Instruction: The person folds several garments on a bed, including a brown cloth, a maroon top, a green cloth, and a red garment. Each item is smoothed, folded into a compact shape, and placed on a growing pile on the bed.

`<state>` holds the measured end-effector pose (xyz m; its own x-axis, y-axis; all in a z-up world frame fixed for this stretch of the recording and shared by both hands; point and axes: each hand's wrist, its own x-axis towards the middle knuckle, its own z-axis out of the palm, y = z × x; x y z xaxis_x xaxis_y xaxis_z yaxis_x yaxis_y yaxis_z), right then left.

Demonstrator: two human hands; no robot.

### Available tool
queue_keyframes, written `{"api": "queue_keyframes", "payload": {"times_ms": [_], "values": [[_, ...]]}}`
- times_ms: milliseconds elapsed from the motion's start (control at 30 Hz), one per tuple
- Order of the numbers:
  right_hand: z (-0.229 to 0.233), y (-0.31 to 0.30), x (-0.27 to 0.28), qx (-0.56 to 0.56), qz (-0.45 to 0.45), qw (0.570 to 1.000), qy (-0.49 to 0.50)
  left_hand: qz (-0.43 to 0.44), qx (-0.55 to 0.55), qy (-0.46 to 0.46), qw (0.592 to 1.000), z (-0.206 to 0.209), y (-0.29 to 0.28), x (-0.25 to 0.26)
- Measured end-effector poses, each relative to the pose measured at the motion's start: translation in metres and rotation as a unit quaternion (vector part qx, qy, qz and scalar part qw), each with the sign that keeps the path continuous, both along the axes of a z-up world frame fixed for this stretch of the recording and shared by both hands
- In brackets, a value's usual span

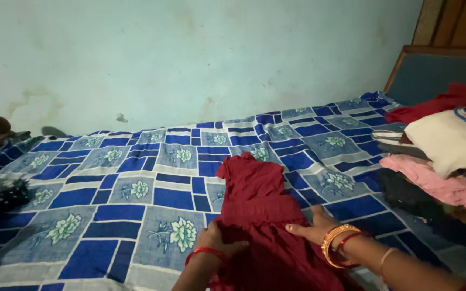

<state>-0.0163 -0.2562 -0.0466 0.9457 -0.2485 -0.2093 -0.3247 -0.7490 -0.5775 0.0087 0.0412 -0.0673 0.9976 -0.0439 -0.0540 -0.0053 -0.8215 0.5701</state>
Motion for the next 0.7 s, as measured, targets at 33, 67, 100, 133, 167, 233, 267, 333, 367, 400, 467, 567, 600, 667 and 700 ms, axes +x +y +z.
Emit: {"api": "queue_keyframes", "payload": {"times_ms": [33,67,100,133,167,233,267,333,367,400,467,567,600,667,700], "values": [[0.0,0.003,0.0,0.009,-0.011,1.0,-0.008,-0.012,-0.032,-0.029,0.999,-0.001,0.0,0.003],[0.001,0.005,0.0,0.019,-0.023,0.999,-0.017,0.003,-0.036,-0.02,0.999,-0.001,0.001,0.006],[0.001,0.007,-0.003,-0.028,-0.003,0.999,-0.027,0.018,-0.041,-0.008,0.999,-0.003,0.001,0.005],[0.002,0.009,-0.005,-0.074,0.018,0.996,-0.037,0.033,-0.046,0.003,0.998,-0.004,0.0,0.005],[0.005,0.012,-0.008,-0.121,0.039,0.991,-0.046,0.043,-0.045,-0.005,0.998,-0.005,-0.001,0.002],[0.013,0.019,-0.009,-0.136,0.089,0.984,-0.075,0.064,-0.042,-0.023,0.997,-0.003,-0.005,-0.002],[0.019,0.022,-0.006,-0.143,0.114,0.979,-0.09,0.07,-0.052,-0.068,0.994,0.001,-0.008,-0.003],[0.028,0.032,0.007,-0.149,0.198,0.952,-0.182,0.08,-0.071,-0.154,0.982,0.005,-0.017,-0.004],[0.033,0.034,0.013,-0.152,0.238,0.932,-0.228,0.078,-0.082,-0.136,0.984,0.006,-0.021,-0.002],[0.035,0.038,0.018,-0.136,0.278,0.924,-0.225,0.077,-0.093,-0.118,0.986,0.007,-0.025,0.001],[0.043,0.046,0.033,-0.108,0.357,0.901,-0.222,0.061,-0.104,-0.11,0.987,0.005,-0.028,0.015],[0.053,0.058,0.043,-0.129,0.396,0.899,-0.136,-0.014,-0.116,-0.128,0.985,0.001,-0.022,0.049],[0.058,0.061,0.046,-0.116,0.394,0.904,-0.121,-0.058,-0.134,-0.136,0.98,0.001,-0.019,0.06],[0.074,0.064,0.05,-0.091,0.386,0.913,-0.093,-0.151,-0.225,-0.086,0.959,0.002,-0.017,0.07],[0.085,0.062,0.051,-0.065,0.386,0.919,-0.047,-0.198,-0.294,-0.033,0.934,0.012,-0.016,0.078]]}}
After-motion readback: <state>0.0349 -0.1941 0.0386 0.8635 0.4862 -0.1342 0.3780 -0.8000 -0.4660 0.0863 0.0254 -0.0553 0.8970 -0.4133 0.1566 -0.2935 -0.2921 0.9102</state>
